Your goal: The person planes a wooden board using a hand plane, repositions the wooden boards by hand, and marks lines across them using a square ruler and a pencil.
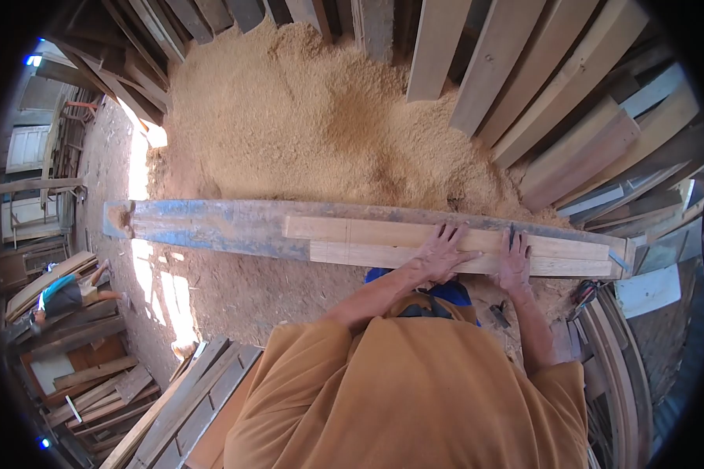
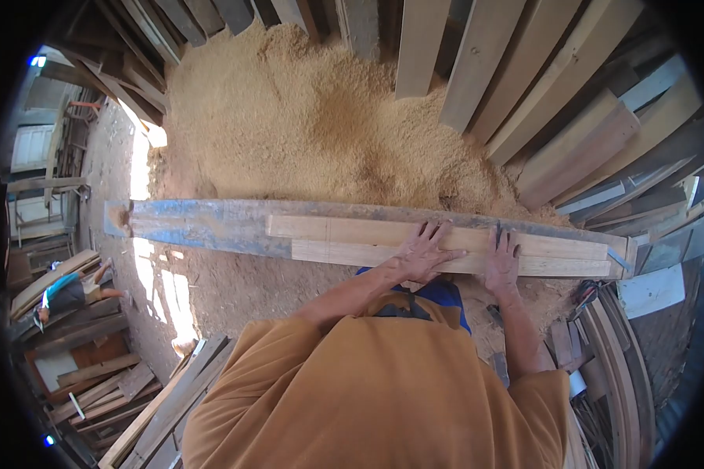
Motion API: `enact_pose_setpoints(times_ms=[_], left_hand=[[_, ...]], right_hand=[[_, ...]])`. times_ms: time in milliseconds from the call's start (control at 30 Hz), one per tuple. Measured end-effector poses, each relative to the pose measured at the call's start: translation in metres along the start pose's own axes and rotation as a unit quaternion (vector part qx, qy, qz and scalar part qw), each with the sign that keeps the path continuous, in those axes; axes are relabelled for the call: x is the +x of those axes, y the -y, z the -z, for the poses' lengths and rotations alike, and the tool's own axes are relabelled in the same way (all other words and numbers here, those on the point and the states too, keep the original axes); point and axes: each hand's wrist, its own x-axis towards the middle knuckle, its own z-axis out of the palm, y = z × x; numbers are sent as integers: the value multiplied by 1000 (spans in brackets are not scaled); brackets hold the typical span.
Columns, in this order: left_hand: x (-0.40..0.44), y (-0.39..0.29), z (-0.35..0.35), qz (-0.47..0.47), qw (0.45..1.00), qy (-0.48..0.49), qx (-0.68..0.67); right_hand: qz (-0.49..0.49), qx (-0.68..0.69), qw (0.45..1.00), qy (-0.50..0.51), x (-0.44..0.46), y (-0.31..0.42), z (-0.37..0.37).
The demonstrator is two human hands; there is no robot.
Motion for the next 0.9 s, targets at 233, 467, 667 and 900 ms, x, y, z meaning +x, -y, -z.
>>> enact_pose_setpoints(times_ms=[233, 467, 667, 900], left_hand=[[0, -2, 2, 0, 1000, -5, -1], [0, -2, -7, 4, 1000, -8, 8], [4, -6, 5, 6, 999, 20, 42], [8, -5, 1, 5, 998, 9, 59]], right_hand=[[4, -26, 999, -24, 5, -6, -18], [-3, 28, 997, -67, 6, -9, -38], [-134, 115, 981, -79, -46, 21, -28], [-226, 226, 945, -71, -80, -2, -37]])
